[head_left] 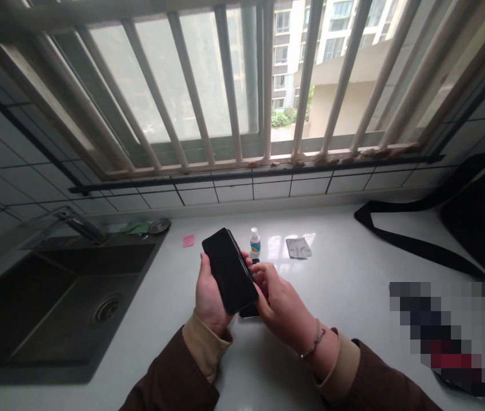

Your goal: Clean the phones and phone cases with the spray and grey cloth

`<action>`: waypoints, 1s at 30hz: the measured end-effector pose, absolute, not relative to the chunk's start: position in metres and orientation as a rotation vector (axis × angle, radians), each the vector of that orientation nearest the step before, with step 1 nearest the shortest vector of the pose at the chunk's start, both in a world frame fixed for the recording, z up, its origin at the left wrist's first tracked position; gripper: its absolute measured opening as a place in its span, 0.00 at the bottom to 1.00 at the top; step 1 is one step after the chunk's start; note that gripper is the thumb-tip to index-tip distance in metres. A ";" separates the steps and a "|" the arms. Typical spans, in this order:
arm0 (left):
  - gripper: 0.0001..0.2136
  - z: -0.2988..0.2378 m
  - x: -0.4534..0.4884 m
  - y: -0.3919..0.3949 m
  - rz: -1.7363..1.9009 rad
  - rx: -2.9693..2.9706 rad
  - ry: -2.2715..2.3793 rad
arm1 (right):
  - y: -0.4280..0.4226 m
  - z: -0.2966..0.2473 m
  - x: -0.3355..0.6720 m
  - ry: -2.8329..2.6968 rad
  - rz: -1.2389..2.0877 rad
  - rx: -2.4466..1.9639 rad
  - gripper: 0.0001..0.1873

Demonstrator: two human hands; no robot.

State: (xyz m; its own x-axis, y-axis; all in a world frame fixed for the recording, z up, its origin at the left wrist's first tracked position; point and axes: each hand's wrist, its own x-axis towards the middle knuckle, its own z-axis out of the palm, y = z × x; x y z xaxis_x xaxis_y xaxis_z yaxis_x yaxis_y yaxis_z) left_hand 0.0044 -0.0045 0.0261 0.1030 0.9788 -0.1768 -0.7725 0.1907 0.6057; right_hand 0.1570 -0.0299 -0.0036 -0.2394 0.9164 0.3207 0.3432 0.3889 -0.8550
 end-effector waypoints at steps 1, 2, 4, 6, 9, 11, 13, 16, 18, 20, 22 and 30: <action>0.32 0.026 0.005 -0.005 1.338 0.399 0.625 | -0.030 -0.004 0.157 -1.750 0.808 -1.085 0.12; 0.33 0.026 0.005 -0.005 1.332 0.387 0.640 | -0.029 -0.004 0.156 -1.740 0.776 -1.058 0.13; 0.33 0.026 0.005 -0.004 1.329 0.367 0.679 | -0.028 -0.002 0.156 -1.748 0.725 -0.982 0.14; 0.33 0.026 0.005 -0.003 1.355 0.370 0.710 | -0.028 0.001 0.157 -1.748 0.735 -0.915 0.16; 0.33 0.025 0.005 -0.003 1.382 0.413 0.742 | -0.029 0.005 0.159 -1.708 0.846 -0.883 0.16; 0.33 0.024 0.006 -0.004 1.357 0.445 0.775 | -0.029 0.006 0.161 -1.673 0.928 -0.919 0.16; 0.35 0.022 0.008 -0.006 1.303 0.471 0.814 | -0.030 0.005 0.162 -1.636 0.994 -0.967 0.15; 0.36 0.018 0.011 -0.009 1.213 0.481 0.840 | -0.029 0.003 0.162 -1.604 1.022 -1.045 0.17; 0.34 0.016 0.013 -0.010 1.169 0.463 0.820 | -0.027 0.001 0.160 -1.582 1.008 -1.104 0.20; 0.33 0.015 0.013 -0.011 1.148 0.441 0.788 | -0.026 0.000 0.158 -1.567 0.995 -1.137 0.22; 0.33 0.016 0.014 -0.011 1.140 0.431 0.773 | -0.026 -0.001 0.157 -1.571 0.982 -1.149 0.23; 0.34 0.021 0.013 -0.009 1.170 0.445 0.736 | -0.025 0.004 0.166 -1.468 0.941 -1.147 0.23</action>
